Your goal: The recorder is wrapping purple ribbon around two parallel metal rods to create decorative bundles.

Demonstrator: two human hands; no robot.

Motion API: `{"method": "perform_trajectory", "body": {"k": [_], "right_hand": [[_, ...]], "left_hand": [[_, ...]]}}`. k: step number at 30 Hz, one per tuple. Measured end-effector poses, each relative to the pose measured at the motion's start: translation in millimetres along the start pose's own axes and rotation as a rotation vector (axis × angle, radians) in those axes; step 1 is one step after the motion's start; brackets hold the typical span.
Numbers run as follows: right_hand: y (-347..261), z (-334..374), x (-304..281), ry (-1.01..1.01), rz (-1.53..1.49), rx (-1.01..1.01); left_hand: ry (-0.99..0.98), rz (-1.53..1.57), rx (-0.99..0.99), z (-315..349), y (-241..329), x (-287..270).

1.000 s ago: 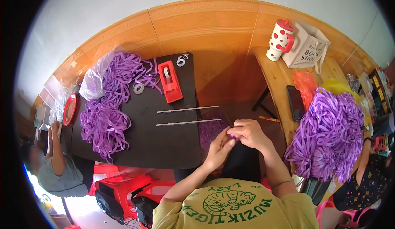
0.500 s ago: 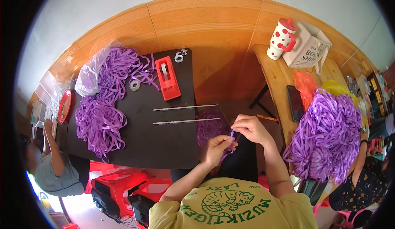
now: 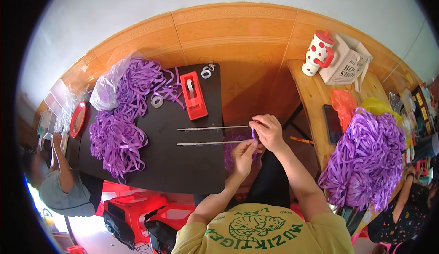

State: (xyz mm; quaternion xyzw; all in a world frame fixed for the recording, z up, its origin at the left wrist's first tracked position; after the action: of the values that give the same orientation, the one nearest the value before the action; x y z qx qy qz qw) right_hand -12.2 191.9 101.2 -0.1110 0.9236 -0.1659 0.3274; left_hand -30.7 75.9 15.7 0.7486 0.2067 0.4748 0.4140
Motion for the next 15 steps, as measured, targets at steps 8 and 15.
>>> {"method": "perform_trajectory", "body": {"k": [8, 15], "right_hand": [[12.3, -11.5, 37.4, 0.022, -0.232, 0.109], [15.2, 32.2, 61.5, -0.07, -0.438, 0.34]], "left_hand": [[0.18, -0.001, 0.151, -16.6, 6.0, -9.3], [0.193, -0.157, 0.221, -12.9, -0.3, -19.7]]}}
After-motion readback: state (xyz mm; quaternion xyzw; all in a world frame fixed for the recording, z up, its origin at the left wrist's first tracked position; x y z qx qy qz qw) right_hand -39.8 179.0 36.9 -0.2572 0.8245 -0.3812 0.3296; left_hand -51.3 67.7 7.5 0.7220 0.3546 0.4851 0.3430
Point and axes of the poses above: each hand's wrist, its own z-axis away from the middle knuckle, its own x-axis out of the palm, y = z × x, the point moved 3 cm from there along -z, towards the middle knuckle, and after that the axes turned 15 degrees about x, right-handed, at the moved point
